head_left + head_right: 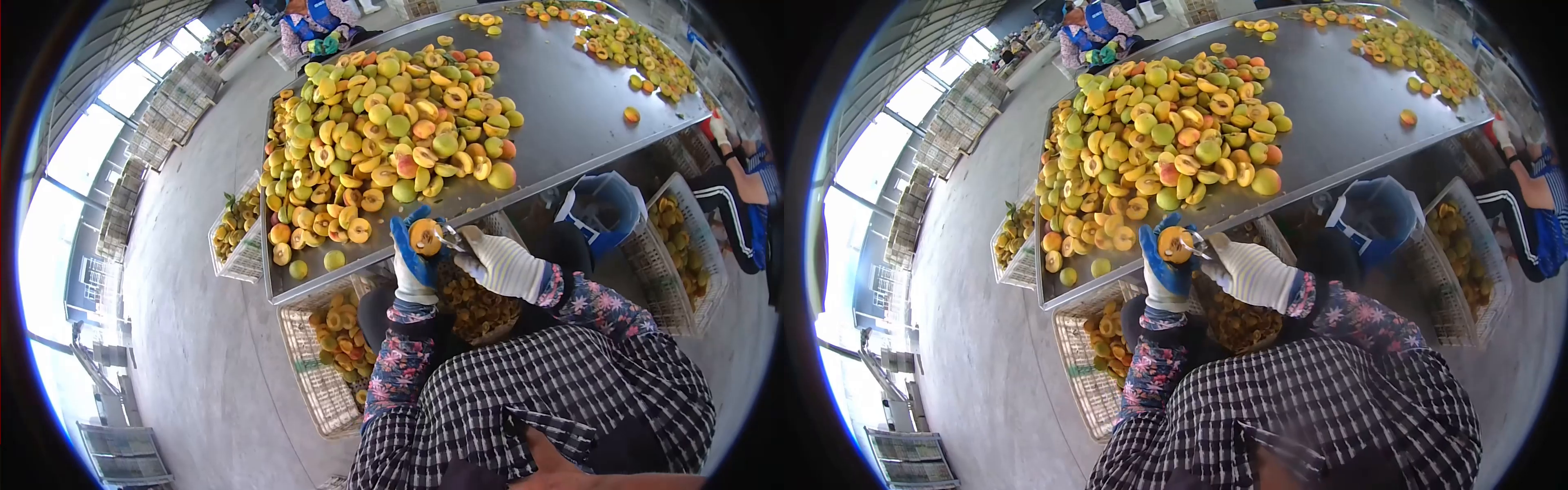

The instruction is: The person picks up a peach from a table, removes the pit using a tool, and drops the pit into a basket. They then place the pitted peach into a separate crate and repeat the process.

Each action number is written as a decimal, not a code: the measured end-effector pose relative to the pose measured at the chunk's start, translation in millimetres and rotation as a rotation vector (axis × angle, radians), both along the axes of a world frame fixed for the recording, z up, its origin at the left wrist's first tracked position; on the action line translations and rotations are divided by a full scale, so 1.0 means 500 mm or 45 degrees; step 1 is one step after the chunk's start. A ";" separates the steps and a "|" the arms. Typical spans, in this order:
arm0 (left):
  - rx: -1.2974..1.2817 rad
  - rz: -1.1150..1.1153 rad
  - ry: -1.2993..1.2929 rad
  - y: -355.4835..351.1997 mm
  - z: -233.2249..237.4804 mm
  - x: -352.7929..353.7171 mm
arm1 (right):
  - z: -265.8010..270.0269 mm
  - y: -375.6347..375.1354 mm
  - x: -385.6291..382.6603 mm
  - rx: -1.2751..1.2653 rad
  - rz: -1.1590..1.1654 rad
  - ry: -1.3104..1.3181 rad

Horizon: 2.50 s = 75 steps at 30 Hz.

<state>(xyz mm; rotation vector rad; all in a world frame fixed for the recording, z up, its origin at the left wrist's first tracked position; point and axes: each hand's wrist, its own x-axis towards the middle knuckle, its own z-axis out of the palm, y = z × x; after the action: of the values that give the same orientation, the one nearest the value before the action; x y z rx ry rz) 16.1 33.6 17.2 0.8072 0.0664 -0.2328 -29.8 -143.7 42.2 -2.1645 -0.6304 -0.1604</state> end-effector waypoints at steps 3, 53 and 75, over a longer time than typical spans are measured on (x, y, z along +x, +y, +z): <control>0.210 0.135 -0.214 -0.032 0.013 -0.024 | -0.006 0.010 -0.002 -0.041 -0.041 -0.111; 0.122 0.343 -0.279 -0.071 -0.069 -0.030 | -0.099 0.046 -0.006 0.601 0.182 0.329; -0.610 -0.267 0.279 -0.038 -0.058 0.023 | -0.018 0.011 -0.027 0.747 0.189 1.493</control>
<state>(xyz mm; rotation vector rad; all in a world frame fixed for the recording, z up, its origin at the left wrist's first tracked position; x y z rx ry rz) 27.6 14.5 -11.8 0.3077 0.1262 -0.5138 -43.3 -138.2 33.1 -1.2972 -0.0202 0.8450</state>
